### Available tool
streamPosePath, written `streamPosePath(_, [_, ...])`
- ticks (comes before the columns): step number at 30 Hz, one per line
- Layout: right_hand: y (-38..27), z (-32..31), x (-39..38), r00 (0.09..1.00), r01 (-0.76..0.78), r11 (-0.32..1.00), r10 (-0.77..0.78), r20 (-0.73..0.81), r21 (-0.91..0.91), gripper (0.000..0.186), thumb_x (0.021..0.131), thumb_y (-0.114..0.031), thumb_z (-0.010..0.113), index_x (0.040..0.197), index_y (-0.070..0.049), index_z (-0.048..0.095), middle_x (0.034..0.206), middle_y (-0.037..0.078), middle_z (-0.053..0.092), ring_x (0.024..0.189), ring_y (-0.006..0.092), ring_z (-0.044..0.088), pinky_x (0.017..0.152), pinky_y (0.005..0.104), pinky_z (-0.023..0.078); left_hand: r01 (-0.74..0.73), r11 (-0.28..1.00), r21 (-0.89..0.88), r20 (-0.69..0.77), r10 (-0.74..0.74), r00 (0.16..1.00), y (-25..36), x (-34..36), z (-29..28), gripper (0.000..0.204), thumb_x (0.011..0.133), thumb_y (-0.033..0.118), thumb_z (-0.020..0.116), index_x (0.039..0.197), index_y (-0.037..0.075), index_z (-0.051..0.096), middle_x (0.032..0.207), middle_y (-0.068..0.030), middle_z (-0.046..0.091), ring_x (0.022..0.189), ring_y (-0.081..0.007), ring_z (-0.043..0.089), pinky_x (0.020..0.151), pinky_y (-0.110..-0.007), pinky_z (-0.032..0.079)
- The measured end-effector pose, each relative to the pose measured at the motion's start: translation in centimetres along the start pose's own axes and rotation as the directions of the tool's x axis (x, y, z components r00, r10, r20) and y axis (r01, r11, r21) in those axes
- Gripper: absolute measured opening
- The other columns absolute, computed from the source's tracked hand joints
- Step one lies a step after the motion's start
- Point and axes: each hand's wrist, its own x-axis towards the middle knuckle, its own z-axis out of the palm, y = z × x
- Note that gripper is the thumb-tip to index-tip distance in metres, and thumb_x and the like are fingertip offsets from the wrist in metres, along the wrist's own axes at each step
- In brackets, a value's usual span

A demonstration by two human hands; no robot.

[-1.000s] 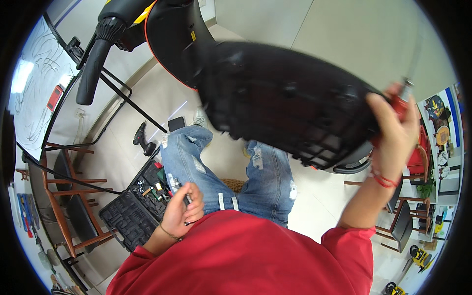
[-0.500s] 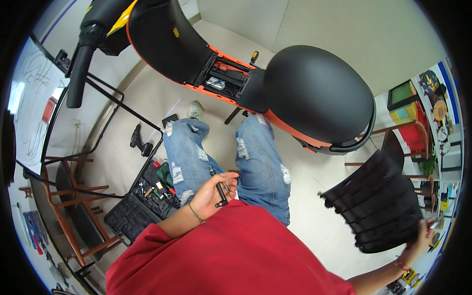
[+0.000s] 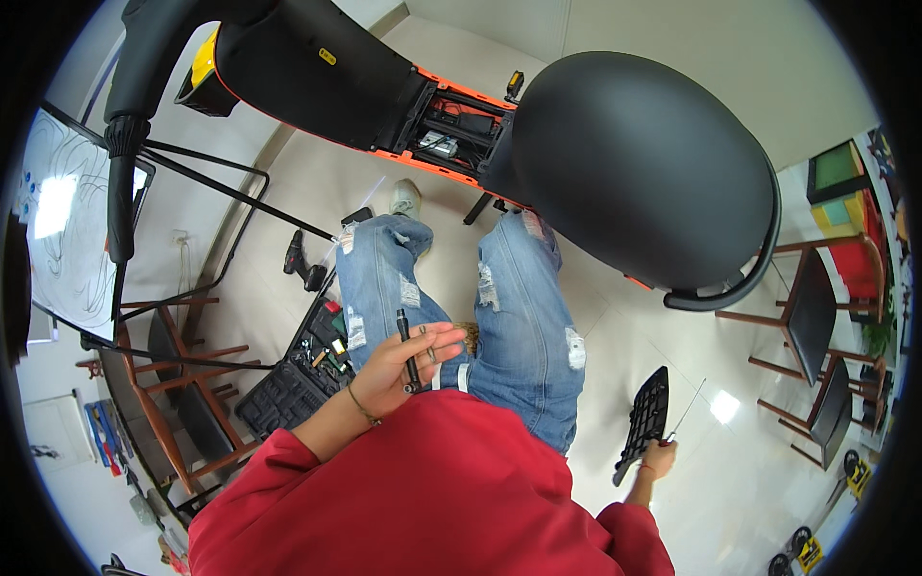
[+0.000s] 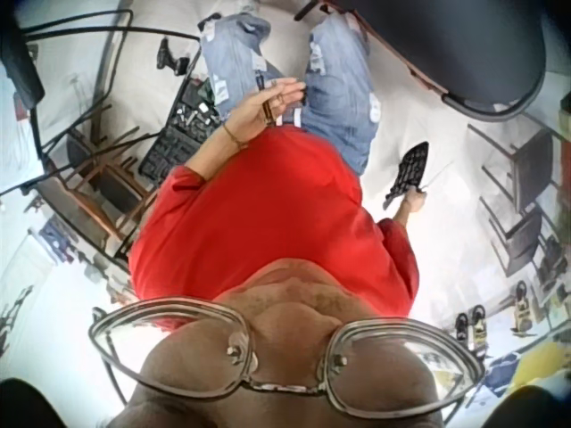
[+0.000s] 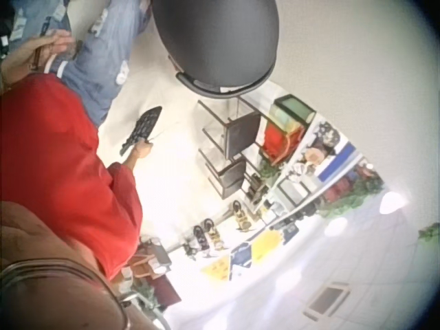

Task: The person unscrews and removes the floor panel of an electric scooter using a screwdriver, changes the screwdriver bit, and then unscrews and removes the scooter's front handlebar cover.

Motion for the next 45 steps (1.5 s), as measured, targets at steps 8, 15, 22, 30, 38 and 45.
streamPosePath(8, [-9.1, 14.0, -6.6, 0.922, -0.084, 0.988, 0.028, 0.386, 0.129, 0.036, 0.065, -0.024, 0.074, 0.091, -0.002, 0.061, 0.091, 0.019, 0.067, 0.086, 0.0354, 0.066, 0.08, 0.0437, 0.049, 0.001, 0.997, -0.082, -0.196, -0.017, 0.98, -0.4, 1.1, -2.0, 0.03, 0.096, 0.021, 0.052, 0.121, 0.004, 0.049, 0.118, -0.0061, 0.062, 0.076, -0.0038, 0.058, 0.046, -0.015, 0.033])
streamPosePath(15, [-17.0, 21.2, -5.3, 0.9, -0.196, 0.972, 0.125, 0.417, 0.131, 0.036, 0.065, -0.027, 0.075, 0.084, 0.0, 0.062, 0.09, 0.019, 0.068, 0.084, 0.0342, 0.066, 0.076, 0.0428, 0.051, 0.029, 1.0, -0.006, -0.293, -0.029, 0.956, 1.4, 2.0, -1.5, 0.026, 0.096, 0.018, 0.05, 0.117, 0.003, 0.054, 0.116, -0.008, 0.063, 0.074, -0.0055, 0.059, 0.045, -0.016, 0.034])
streamPosePath(22, [-20.8, 26.0, 0.5, 0.918, -0.145, 0.982, 0.088, 0.387, 0.12, 0.036, 0.066, -0.03, 0.074, 0.078, 0.002, 0.065, 0.086, 0.02, 0.068, 0.083, 0.0357, 0.067, 0.073, 0.0434, 0.051, 0.022, 1.0, -0.007, -0.375, -0.023, 0.927, 3.8, 4.2, 0.4, 0.033, 0.096, 0.016, 0.046, 0.124, -0.001, 0.05, 0.125, -0.0169, 0.057, 0.089, -0.0155, 0.062, 0.042, -0.016, 0.035])
streamPosePath(30, [-24.1, 28.1, 3.0, 0.867, -0.262, 0.913, 0.082, 0.491, 0.312, 0.034, 0.069, -0.032, 0.072, 0.074, 0.002, 0.065, 0.08, 0.018, 0.067, 0.077, 0.0318, 0.065, 0.067, 0.0409, 0.051, 0.017, 1.0, 0.005, -0.309, -0.014, 0.951, 4.0, 5.3, 0.2, 0.023, 0.098, 0.018, 0.048, 0.115, 0.002, 0.052, 0.124, -0.0179, 0.057, 0.088, -0.0129, 0.063, 0.041, -0.014, 0.033])
streamPosePath(38, [-23.0, 26.5, 0.6, 0.772, -0.132, 0.9, -0.17, 0.612, 0.416, 0.028, 0.075, -0.026, 0.068, 0.079, 0.001, 0.063, 0.074, 0.015, 0.062, 0.069, 0.0259, 0.06, 0.063, 0.0375, 0.048, -0.064, 0.996, -0.065, -0.307, 0.041, 0.951, 4.5, 4.7, -1.7, 0.016, 0.096, 0.015, 0.052, 0.109, 0.006, 0.055, 0.116, -0.0132, 0.061, 0.087, -0.0115, 0.064, 0.042, -0.014, 0.032])
streamPosePath(45, [-18.8, 19.3, -2.6, 0.658, 0.045, 0.76, -0.511, 0.554, 0.648, 0.022, 0.081, -0.021, 0.065, 0.084, 0.0, 0.062, 0.068, 0.012, 0.058, 0.062, 0.0208, 0.055, 0.059, 0.0345, 0.046, -0.295, 0.954, 0.048, -0.296, 0.296, 0.908, 7.3, 2.9, -3.7, 0.017, 0.096, 0.015, 0.052, 0.109, 0.006, 0.057, 0.087, -0.0005, 0.065, 0.088, -0.0102, 0.066, 0.043, -0.014, 0.032])
